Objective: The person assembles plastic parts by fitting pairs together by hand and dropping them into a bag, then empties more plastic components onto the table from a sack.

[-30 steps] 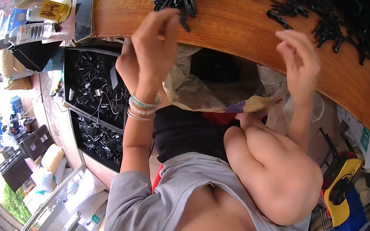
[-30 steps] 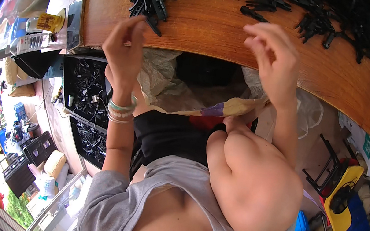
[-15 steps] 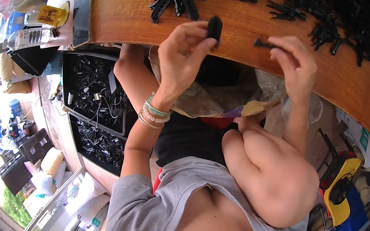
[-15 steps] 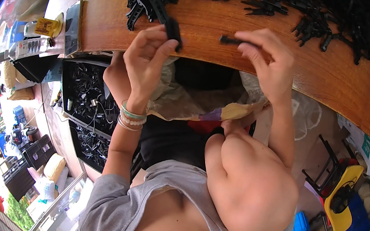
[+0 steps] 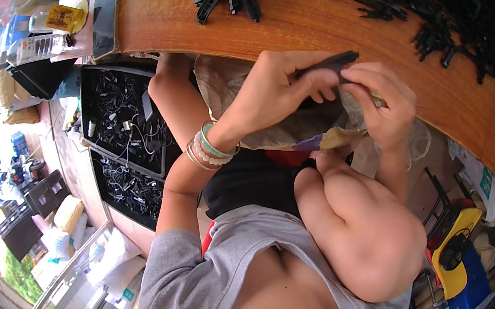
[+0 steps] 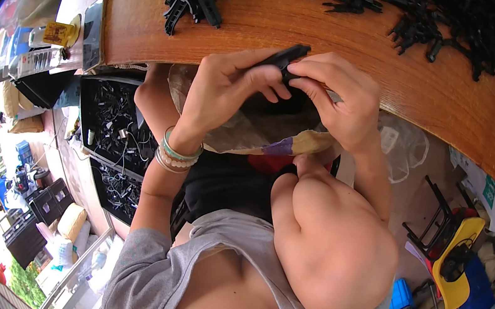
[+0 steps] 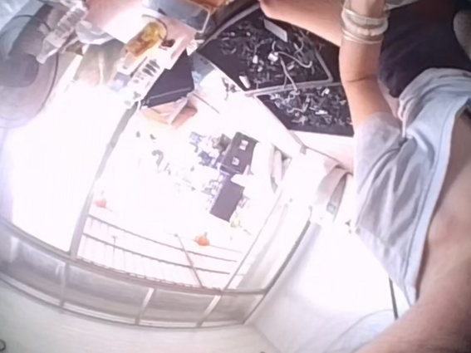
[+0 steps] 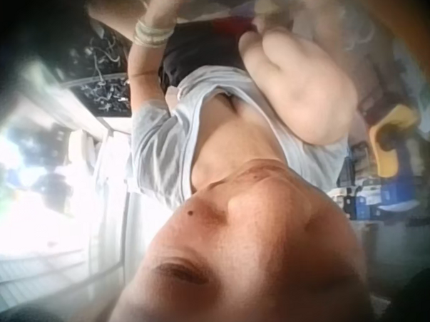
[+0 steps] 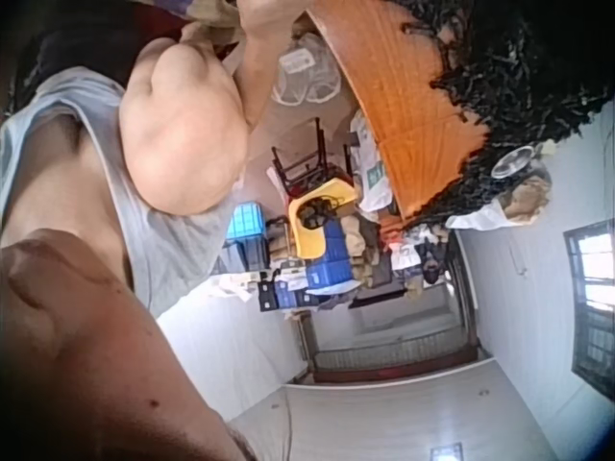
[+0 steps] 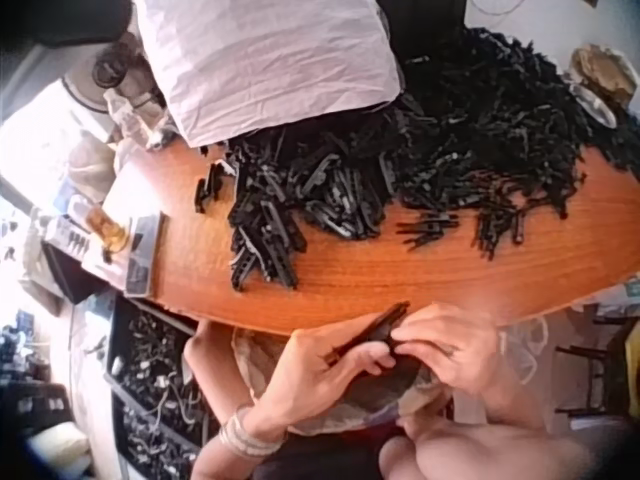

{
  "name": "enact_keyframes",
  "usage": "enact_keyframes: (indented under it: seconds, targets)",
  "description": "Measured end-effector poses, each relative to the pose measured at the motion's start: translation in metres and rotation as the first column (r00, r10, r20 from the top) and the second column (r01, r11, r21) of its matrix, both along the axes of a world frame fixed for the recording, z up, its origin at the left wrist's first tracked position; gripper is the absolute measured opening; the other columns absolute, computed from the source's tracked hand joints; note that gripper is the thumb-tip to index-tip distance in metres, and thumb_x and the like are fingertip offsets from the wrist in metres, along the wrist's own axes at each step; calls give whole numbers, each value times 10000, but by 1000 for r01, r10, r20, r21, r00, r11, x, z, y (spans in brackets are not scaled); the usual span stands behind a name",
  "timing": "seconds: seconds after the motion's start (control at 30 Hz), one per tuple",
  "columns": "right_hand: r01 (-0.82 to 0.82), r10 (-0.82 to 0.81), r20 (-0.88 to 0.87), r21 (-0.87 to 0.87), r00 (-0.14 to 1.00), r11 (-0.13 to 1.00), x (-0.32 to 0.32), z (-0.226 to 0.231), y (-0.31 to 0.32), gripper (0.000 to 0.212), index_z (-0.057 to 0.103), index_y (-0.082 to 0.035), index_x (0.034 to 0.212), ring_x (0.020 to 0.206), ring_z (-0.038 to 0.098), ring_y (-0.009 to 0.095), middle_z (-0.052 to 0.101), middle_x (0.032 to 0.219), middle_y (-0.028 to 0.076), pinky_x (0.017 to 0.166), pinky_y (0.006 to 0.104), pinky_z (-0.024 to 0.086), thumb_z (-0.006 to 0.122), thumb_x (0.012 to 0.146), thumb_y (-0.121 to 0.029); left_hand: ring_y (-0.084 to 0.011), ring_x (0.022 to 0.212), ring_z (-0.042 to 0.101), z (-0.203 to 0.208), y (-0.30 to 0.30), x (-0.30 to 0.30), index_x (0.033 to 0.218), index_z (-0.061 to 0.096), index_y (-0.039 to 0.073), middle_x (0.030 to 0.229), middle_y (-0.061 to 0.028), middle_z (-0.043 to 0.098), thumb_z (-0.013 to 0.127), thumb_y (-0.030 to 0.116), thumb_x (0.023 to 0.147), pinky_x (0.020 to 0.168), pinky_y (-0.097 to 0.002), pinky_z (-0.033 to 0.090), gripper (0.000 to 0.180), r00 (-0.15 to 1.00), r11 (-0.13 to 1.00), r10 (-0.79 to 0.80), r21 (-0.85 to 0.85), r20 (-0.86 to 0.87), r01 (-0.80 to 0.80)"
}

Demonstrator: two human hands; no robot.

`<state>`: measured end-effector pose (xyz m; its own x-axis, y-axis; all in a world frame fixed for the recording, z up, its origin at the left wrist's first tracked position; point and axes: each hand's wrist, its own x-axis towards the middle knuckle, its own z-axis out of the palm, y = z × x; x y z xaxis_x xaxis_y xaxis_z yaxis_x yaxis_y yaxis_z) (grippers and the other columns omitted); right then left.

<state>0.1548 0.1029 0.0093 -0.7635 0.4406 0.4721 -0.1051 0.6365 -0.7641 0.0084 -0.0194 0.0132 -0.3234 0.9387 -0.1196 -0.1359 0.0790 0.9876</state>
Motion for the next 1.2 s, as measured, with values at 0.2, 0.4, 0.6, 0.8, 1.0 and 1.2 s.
enact_keyframes:
  seconds: [0.2, 0.4, 0.6, 0.8, 1.0, 1.2]
  targets:
    - [35, -44, -48, -174, 998, 984, 4, -4, -9, 260, 684, -17, 953, 802, 649, 227, 664, 878, 127, 683, 305, 516, 715, 710, 72, -373, 806, 645, 1, -5, 7, 1141, 571, -47, 910, -226, 651, 675, 16, 787, 679, -361, 520, 374, 854, 990, 62, 143, -517, 15]
    - [73, -75, -17, -102, 997, 992, -2, 1, -9, 392, 669, -26, 1019, 898, 596, 250, 653, 955, 107, 747, 339, 478, 735, 643, 65, -370, 749, 637, 0, -8, 1, 1103, 586, -11, 865, -193, 649, 676, 15, 768, 628, -382, 511, 348, 790, 974, 72, 215, -609, 76]
    - [149, -148, -37, 39, 988, 988, 2, -6, -12, 383, 657, -25, 967, 812, 607, 260, 658, 889, 99, 704, 315, 469, 731, 607, 85, -362, 720, 632, 0, -7, 1, 1090, 594, 15, 840, -170, 646, 665, 20, 774, 598, -384, 506, 323, 762, 963, 65, 241, -645, 122]
    - [126, -126, -23, 11, 992, 992, 4, -12, -11, 336, 659, -17, 936, 781, 612, 256, 660, 869, 98, 701, 321, 471, 740, 618, 55, -328, 721, 652, 1, -6, -1, 1063, 621, 12, 855, -161, 661, 684, 36, 777, 608, -345, 519, 294, 826, 970, 25, 214, -563, 117]
    - [50, -44, 33, -200, 998, 978, 4, -1, -13, 279, 663, 9, 959, 797, 633, 221, 663, 900, 107, 706, 297, 508, 728, 690, 44, -264, 696, 673, -3, -11, -4, 1073, 636, 3, 851, -138, 682, 698, 48, 789, 619, -308, 531, 295, 891, 986, -48, 121, -451, 115]
    - [8, -1, 20, -338, 1000, 941, 9, -7, -11, 266, 667, 10, 986, 818, 639, 202, 659, 908, 106, 716, 289, 520, 697, 729, 72, -129, 689, 684, 0, -7, -6, 1049, 650, -48, 744, -86, 687, 702, 22, 793, 640, -241, 532, 270, 884, 985, -74, 107, -461, 138]
